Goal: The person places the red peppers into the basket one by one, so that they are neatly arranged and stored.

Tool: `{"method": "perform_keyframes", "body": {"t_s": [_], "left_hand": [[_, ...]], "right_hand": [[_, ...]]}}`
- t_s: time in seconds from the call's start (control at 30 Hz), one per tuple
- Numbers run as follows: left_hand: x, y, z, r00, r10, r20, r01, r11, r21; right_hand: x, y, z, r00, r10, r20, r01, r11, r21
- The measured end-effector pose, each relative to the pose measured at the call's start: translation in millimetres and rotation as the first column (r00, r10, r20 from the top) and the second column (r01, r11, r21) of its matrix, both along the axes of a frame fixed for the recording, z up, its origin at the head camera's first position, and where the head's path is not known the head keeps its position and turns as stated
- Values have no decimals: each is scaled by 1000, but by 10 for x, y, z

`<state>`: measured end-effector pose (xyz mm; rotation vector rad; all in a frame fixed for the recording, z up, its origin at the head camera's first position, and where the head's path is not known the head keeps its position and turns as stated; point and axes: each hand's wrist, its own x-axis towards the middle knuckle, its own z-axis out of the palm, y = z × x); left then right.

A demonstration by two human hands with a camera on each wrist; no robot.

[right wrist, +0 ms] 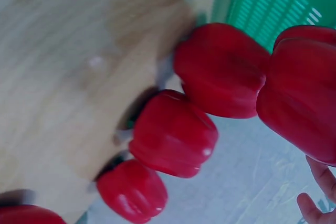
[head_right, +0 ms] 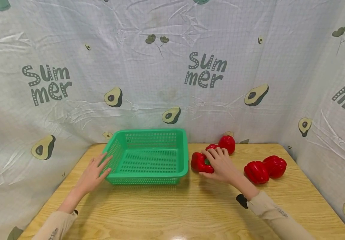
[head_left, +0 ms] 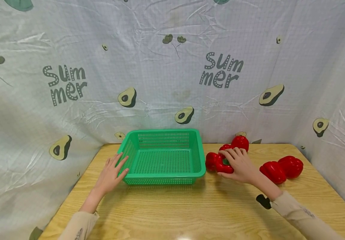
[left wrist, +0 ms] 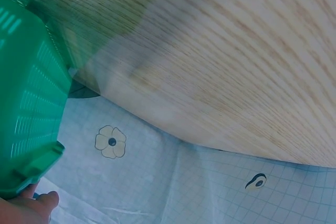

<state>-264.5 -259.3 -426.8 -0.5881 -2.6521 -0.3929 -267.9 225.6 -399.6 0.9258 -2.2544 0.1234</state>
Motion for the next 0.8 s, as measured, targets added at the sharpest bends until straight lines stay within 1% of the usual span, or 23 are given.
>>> {"method": "perform_keyframes", "body": {"t_s": [0.23,0.4,0.5,0.6,0.8], "left_hand": [[5,3,-3,1000,3,-18,-3,1000,-10],[4,11,7,1000,-4,-12,4,1000,-1],[6,11,6,1000,-6,-8,6,1000,6],[5,6,1,1000,-4,-9,5,1000,8],[3,4,3,1000,1,-7,-1,1000,3]], "right_hand": [[-64,-86,120,1000,-4,-14,4,1000,-5],[-110,-142,182,999,-13,-37,13,1000,6],[-133,-184,219,1000,-22,-21,22,1000,7],[-163,-242,254,999,-28,16,28,1000,-1],[-263,-373,291,997,-49,67,51,998,-24]]}}
